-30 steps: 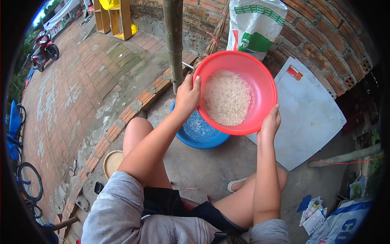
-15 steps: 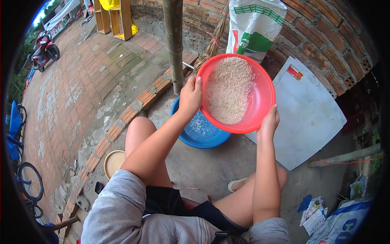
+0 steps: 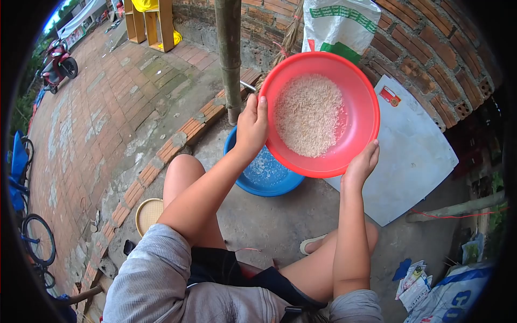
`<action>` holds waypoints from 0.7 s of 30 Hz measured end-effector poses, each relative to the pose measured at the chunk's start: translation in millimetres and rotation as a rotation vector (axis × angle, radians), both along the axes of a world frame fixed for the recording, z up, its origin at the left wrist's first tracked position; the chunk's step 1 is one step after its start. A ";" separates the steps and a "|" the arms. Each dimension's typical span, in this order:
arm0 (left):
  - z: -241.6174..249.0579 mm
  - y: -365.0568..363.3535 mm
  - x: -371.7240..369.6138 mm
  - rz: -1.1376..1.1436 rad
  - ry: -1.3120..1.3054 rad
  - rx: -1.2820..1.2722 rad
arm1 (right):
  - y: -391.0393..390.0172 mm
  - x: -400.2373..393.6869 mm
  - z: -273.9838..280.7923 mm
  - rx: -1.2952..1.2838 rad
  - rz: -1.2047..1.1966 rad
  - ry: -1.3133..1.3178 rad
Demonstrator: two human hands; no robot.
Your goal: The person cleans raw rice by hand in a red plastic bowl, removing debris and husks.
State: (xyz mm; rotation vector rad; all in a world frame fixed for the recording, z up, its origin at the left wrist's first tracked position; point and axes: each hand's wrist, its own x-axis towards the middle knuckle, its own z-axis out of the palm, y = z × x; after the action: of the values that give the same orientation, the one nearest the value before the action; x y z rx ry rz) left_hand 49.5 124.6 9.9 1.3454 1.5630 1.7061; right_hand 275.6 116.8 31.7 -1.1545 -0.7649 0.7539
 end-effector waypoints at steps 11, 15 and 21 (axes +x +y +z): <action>8.8 -6.9 -0.4 0.053 0.024 0.016 | 1.8 -4.3 -14.9 0.001 -0.023 -0.111; -6.2 -0.2 -6.9 0.106 0.138 -0.098 | 7.4 -8.3 -30.1 -0.112 -0.024 0.010; 11.5 -10.1 -8.5 0.055 0.026 0.066 | 2.3 -12.7 -17.9 -0.020 -0.044 -0.113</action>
State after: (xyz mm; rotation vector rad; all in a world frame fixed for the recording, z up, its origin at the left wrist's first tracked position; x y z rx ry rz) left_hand 41.0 114.5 21.4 1.3746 1.5842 1.7946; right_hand 262.9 119.0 13.8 -1.2358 -0.8254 0.6655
